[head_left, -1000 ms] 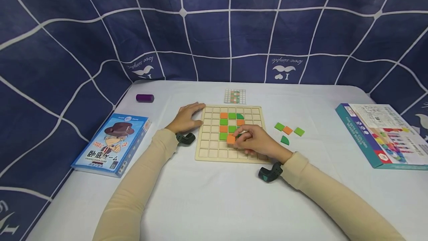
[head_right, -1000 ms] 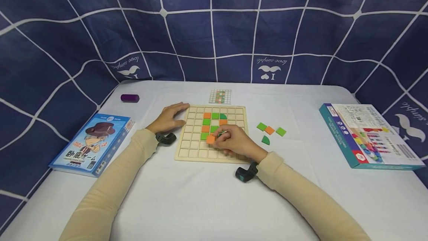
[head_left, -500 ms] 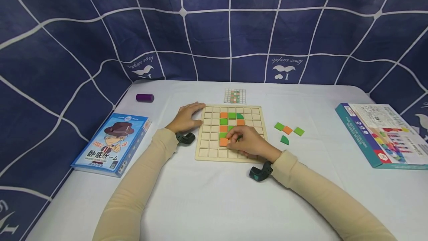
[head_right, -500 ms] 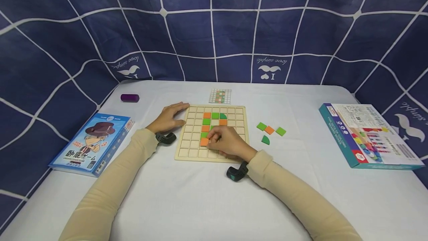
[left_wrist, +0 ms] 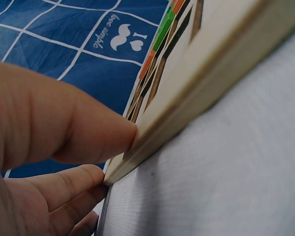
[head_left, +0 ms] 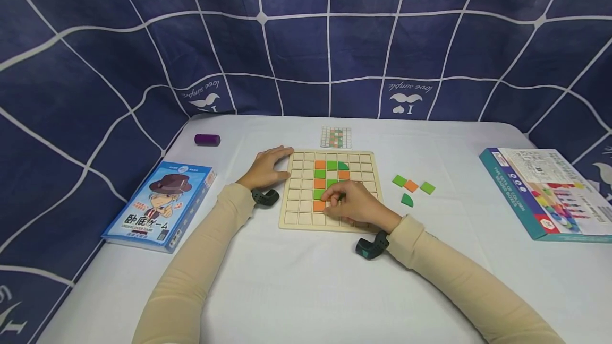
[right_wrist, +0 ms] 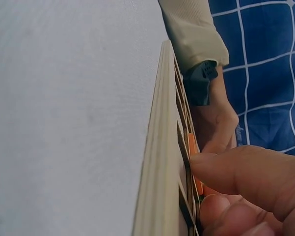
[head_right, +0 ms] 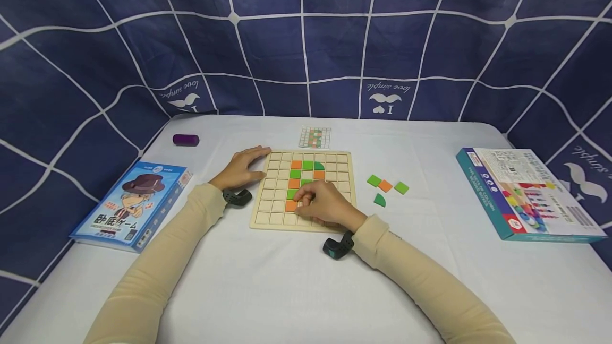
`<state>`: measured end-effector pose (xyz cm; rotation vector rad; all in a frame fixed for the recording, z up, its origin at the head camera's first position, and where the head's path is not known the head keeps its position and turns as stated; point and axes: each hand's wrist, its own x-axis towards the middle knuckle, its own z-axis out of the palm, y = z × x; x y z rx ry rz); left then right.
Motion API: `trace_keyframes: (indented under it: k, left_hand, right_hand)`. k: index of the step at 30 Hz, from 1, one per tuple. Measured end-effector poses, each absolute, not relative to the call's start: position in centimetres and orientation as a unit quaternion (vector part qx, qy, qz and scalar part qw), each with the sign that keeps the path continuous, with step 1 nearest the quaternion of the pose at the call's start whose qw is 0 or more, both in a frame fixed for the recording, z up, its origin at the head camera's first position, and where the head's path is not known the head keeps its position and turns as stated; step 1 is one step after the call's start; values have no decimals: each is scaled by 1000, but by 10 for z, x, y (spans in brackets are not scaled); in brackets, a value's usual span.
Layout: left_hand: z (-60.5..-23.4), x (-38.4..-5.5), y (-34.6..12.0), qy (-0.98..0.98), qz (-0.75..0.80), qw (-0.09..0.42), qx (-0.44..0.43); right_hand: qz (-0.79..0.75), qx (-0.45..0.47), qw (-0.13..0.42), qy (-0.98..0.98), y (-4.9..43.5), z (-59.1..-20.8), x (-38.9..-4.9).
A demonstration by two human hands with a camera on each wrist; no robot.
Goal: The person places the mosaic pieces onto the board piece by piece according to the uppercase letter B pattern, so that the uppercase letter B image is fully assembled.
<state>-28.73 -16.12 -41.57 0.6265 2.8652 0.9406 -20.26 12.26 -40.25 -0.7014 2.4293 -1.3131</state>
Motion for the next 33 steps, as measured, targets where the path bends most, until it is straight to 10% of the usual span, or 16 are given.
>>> trace_keyframes:
  k: [20, 33]
  left_hand:
    - [-415, -287, -161, 930, 302, 33, 205]
    - [-415, -286, -161, 929, 306, 31, 207]
  right_hand:
    - [-554, -222, 214, 773, 143, -388, -210]
    - [-557, -182, 153, 796, 197, -379, -238]
